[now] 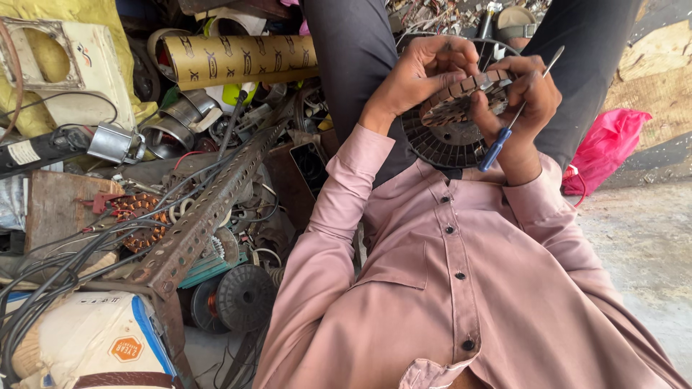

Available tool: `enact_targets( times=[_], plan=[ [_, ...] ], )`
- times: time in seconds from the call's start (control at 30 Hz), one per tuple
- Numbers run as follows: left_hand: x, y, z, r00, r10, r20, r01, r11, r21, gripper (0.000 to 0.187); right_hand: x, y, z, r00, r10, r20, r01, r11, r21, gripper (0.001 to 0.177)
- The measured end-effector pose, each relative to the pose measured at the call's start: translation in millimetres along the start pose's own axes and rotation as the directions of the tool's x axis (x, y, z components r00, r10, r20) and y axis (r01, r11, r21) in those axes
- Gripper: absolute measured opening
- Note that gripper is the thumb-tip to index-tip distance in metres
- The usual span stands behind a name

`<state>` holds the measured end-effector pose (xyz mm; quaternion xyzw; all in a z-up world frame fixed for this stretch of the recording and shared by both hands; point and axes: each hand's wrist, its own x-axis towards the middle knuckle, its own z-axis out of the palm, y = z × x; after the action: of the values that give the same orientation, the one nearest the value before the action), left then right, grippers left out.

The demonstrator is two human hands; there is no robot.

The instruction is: The person uses a screwdriver to adjust small components on a circular motor rotor held in their lap. They then use pliers to manipulate wires on the rotor. The work is performed in a cluttered workshop environment.

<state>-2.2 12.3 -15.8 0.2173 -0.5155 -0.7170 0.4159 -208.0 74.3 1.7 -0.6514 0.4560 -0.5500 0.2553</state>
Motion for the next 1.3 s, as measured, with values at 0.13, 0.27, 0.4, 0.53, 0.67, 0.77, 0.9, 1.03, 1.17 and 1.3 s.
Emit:
enact_targets(
  times=[0.13, 0.27, 0.4, 0.53, 0.67, 0.77, 0.9, 1.03, 1.17, 1.3],
  plan=[
    [5, 0, 5, 0.999, 0.021, 0.037, -0.024, 0.995, 0.093, 0.021, 3, -3, -4, 0.999, 0.038, -0.001, -0.038, 0.999, 0.031, 0.046],
    [6, 7, 6, 0.998, -0.027, 0.052, 0.024, 0.998, 0.055, 0.025, 4, -9, -6, 0.999, -0.018, 0.039, 0.016, 0.999, 0.04, 0.046],
    [6, 9, 9, 0.998, 0.006, 0.067, -0.009, 0.999, 0.041, 0.023, 0, -9, -3, 0.998, 0.05, 0.031, -0.051, 0.999, 0.02, 0.046],
    [3, 12, 9, 0.998, -0.026, 0.058, 0.023, 0.998, 0.057, 0.022, 1, -7, -2, 0.997, 0.072, 0.032, -0.071, 0.997, -0.011, 0.046],
    [2, 14, 6, 0.999, -0.025, 0.048, 0.025, 1.0, 0.011, 0.024, 6, -7, -6, 0.994, 0.089, 0.067, -0.093, 0.994, 0.056, 0.049],
    [4, 6, 7, 0.998, 0.013, 0.068, -0.015, 0.999, 0.03, 0.019, 6, -5, -12, 0.983, 0.145, 0.11, -0.157, 0.982, 0.104, 0.05],
    [2, 0, 5, 0.998, 0.02, 0.057, -0.023, 0.998, 0.053, 0.016, 5, -5, -17, 0.966, 0.199, 0.163, -0.244, 0.911, 0.333, 0.043],
    [5, -4, 3, 0.981, 0.035, -0.19, -0.015, 0.994, 0.106, 0.016, 9, -16, -16, 0.96, 0.241, 0.141, -0.28, 0.829, 0.484, 0.037],
    [11, 3, 10, 0.889, 0.305, -0.341, -0.13, 0.883, 0.452, 0.032, 10, -28, -10, 0.944, 0.329, 0.035, -0.303, 0.816, 0.493, 0.032],
    [5, 1, 22, 0.967, 0.168, -0.193, -0.151, 0.984, 0.099, 0.03, -5, -14, -2, 0.947, 0.321, 0.007, -0.291, 0.851, 0.437, 0.036]
  ],
)
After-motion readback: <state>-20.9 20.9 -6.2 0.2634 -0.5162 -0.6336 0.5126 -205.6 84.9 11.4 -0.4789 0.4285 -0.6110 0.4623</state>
